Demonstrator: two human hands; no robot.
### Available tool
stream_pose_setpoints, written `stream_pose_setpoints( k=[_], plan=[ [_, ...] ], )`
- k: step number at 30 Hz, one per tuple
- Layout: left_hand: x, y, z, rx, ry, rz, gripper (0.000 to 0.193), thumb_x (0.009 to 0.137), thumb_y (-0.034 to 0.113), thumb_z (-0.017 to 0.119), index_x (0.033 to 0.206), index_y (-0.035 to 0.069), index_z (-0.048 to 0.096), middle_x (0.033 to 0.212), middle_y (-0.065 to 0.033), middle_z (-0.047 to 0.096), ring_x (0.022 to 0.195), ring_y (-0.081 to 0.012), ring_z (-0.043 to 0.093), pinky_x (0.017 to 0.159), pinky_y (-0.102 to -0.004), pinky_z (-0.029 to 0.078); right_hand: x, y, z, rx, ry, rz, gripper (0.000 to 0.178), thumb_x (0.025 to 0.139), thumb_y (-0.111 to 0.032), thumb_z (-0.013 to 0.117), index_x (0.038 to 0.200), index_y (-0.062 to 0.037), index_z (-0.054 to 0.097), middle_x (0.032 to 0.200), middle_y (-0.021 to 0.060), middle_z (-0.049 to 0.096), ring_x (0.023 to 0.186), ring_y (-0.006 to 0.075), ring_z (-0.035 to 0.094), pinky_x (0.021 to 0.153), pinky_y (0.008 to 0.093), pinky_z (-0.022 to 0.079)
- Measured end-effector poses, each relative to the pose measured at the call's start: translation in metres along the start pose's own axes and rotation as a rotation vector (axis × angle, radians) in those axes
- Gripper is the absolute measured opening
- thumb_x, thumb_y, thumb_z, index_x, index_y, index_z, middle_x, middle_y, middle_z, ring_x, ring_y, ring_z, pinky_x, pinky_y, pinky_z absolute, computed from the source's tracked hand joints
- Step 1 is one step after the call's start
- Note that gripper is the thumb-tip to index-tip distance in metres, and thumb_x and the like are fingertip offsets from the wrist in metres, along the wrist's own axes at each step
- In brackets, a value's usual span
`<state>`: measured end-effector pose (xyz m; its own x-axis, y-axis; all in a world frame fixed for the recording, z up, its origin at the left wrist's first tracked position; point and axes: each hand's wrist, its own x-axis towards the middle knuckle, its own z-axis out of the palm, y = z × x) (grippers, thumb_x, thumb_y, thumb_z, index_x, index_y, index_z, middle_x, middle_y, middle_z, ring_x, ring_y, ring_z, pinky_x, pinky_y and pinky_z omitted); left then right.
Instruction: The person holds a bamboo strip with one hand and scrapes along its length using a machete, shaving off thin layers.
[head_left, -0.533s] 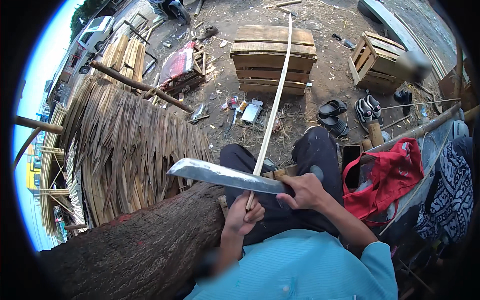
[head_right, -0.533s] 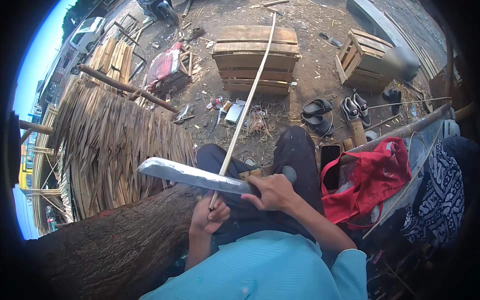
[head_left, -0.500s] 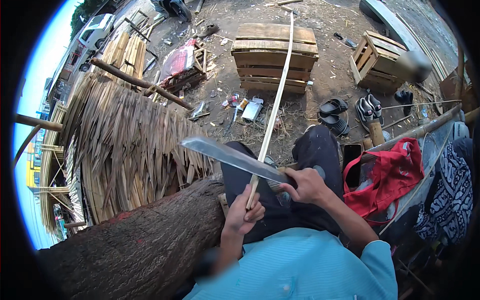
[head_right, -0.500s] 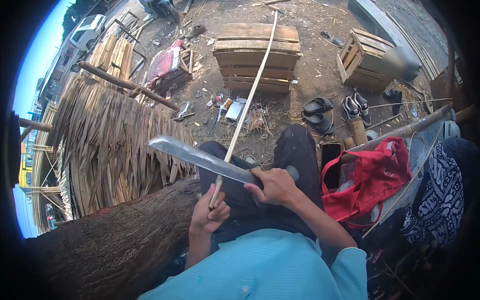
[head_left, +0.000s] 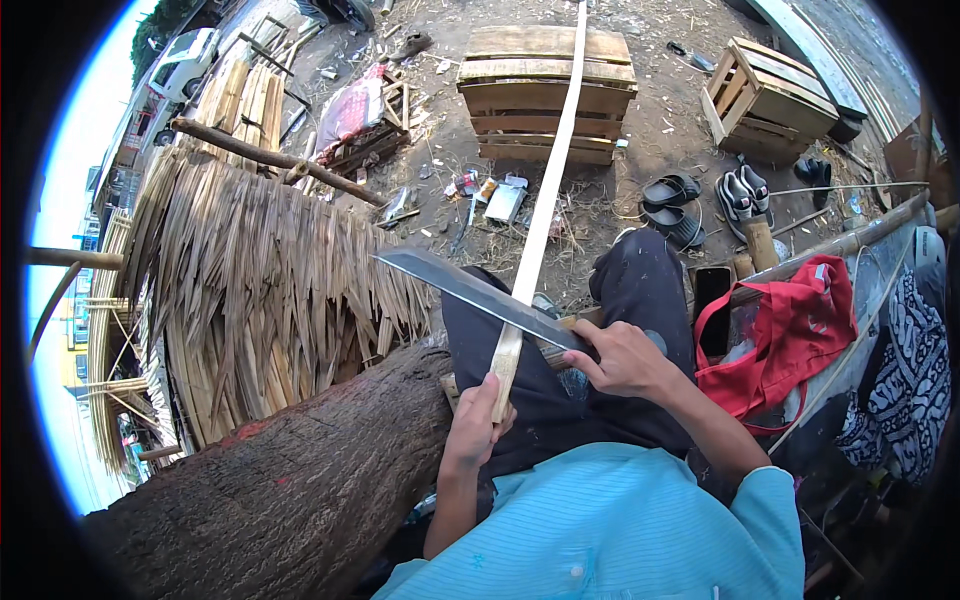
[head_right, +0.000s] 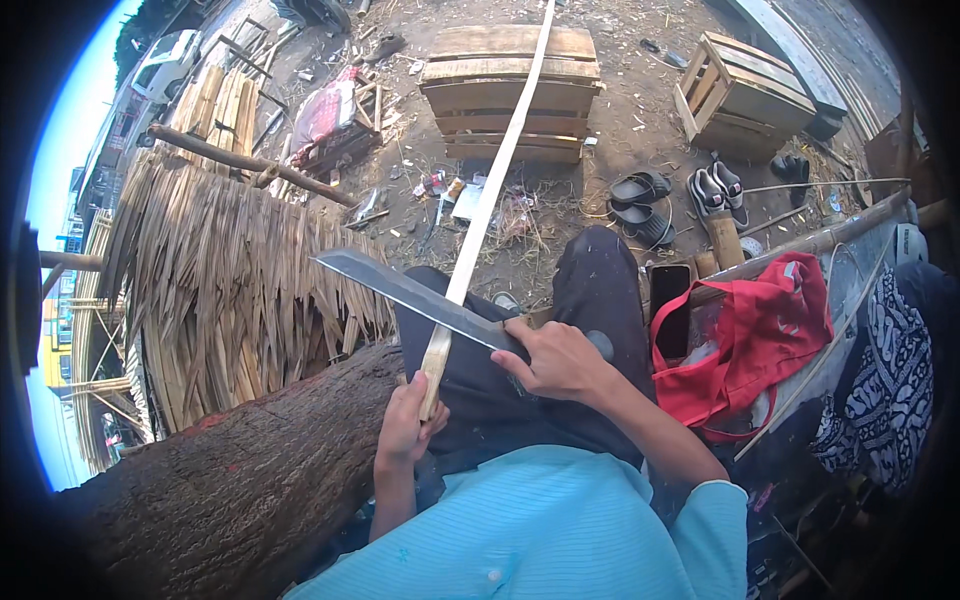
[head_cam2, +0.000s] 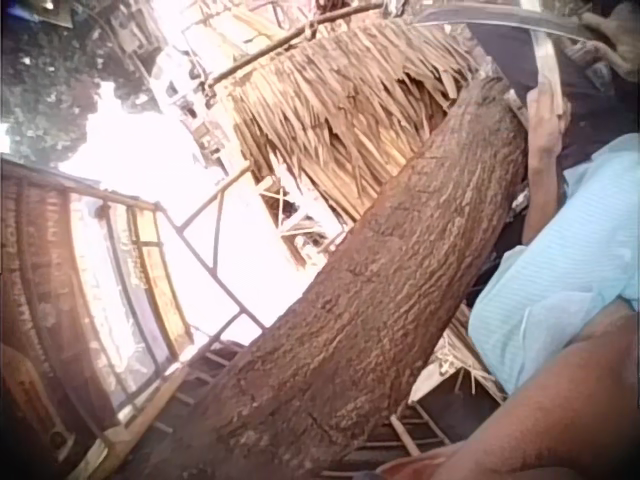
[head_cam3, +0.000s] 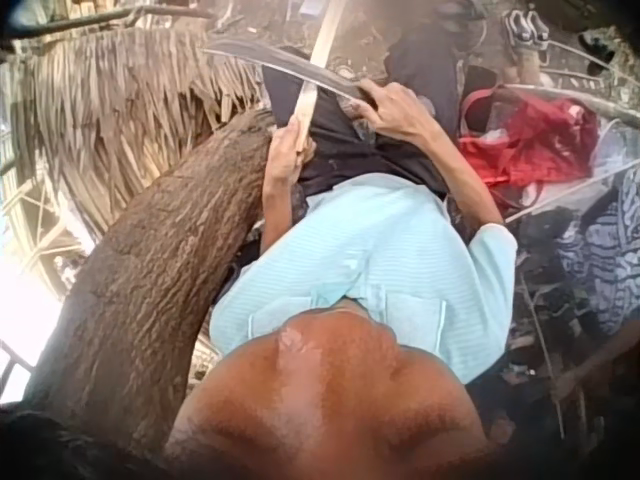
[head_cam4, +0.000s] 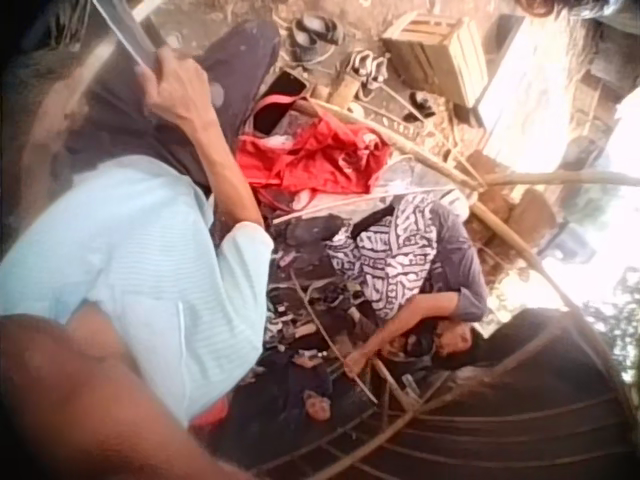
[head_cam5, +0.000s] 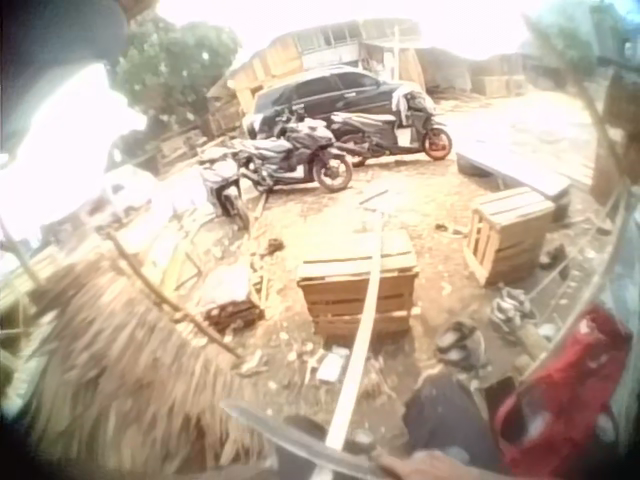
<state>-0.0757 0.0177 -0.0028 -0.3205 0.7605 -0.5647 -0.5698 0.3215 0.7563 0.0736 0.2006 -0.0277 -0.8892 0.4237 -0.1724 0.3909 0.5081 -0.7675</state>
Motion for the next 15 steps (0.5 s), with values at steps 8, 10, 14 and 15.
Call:
stream_pose_setpoints(
  k=[8, 10, 14, 15],
  plan=[
    [0.011, -0.017, -0.005, 0.040, 0.253, 0.005, 0.035, 0.099, 0.033, 0.037, 0.081, 0.007, 0.053, 0.060, -0.0002, 0.050, 0.041, -0.0044, 0.036, 0.036, -0.0199, 0.028, -0.019, -0.007, 0.021, 0.039, -0.164, -0.203, 0.040, 0.085, -0.045, 0.053, 0.101, -0.0083, 0.056, 0.064, 0.0148, 0.061, 0.059, 0.0331, 0.061, 0.053, 0.0413, 0.047],
    [0.017, -0.015, -0.001, 0.037, 0.311, 0.001, 0.035, 0.100, 0.032, 0.035, 0.083, 0.007, 0.054, 0.059, 0.0005, 0.048, 0.042, -0.0039, 0.036, 0.037, -0.0189, 0.030, -0.019, -0.003, 0.034, 0.058, -0.108, -0.199, 0.045, 0.086, -0.053, 0.047, 0.101, -0.0121, 0.055, 0.057, 0.0140, 0.058, 0.057, 0.0340, 0.061, 0.052, 0.0432, 0.046],
    [0.014, -0.007, 0.000, -0.084, 0.357, 0.054, 0.032, 0.100, 0.032, 0.034, 0.090, 0.007, 0.052, 0.069, -0.0010, 0.051, 0.043, -0.0039, 0.037, 0.036, -0.0183, 0.028, -0.024, -0.022, 0.035, 0.072, -0.042, -0.160, 0.041, 0.085, -0.050, 0.051, 0.099, -0.0116, 0.056, 0.058, 0.0135, 0.058, 0.056, 0.0327, 0.060, 0.051, 0.0415, 0.046],
    [0.013, -0.011, -0.006, -0.119, 0.273, 0.075, 0.028, 0.099, 0.029, 0.034, 0.090, 0.008, 0.051, 0.069, -0.0013, 0.050, 0.044, -0.0045, 0.038, 0.036, -0.0186, 0.029, -0.025, -0.025, 0.034, 0.097, -0.018, -0.165, 0.040, 0.085, -0.049, 0.052, 0.098, -0.0112, 0.057, 0.058, 0.0132, 0.058, 0.055, 0.0322, 0.060, 0.050, 0.0408, 0.046]
  ],
)
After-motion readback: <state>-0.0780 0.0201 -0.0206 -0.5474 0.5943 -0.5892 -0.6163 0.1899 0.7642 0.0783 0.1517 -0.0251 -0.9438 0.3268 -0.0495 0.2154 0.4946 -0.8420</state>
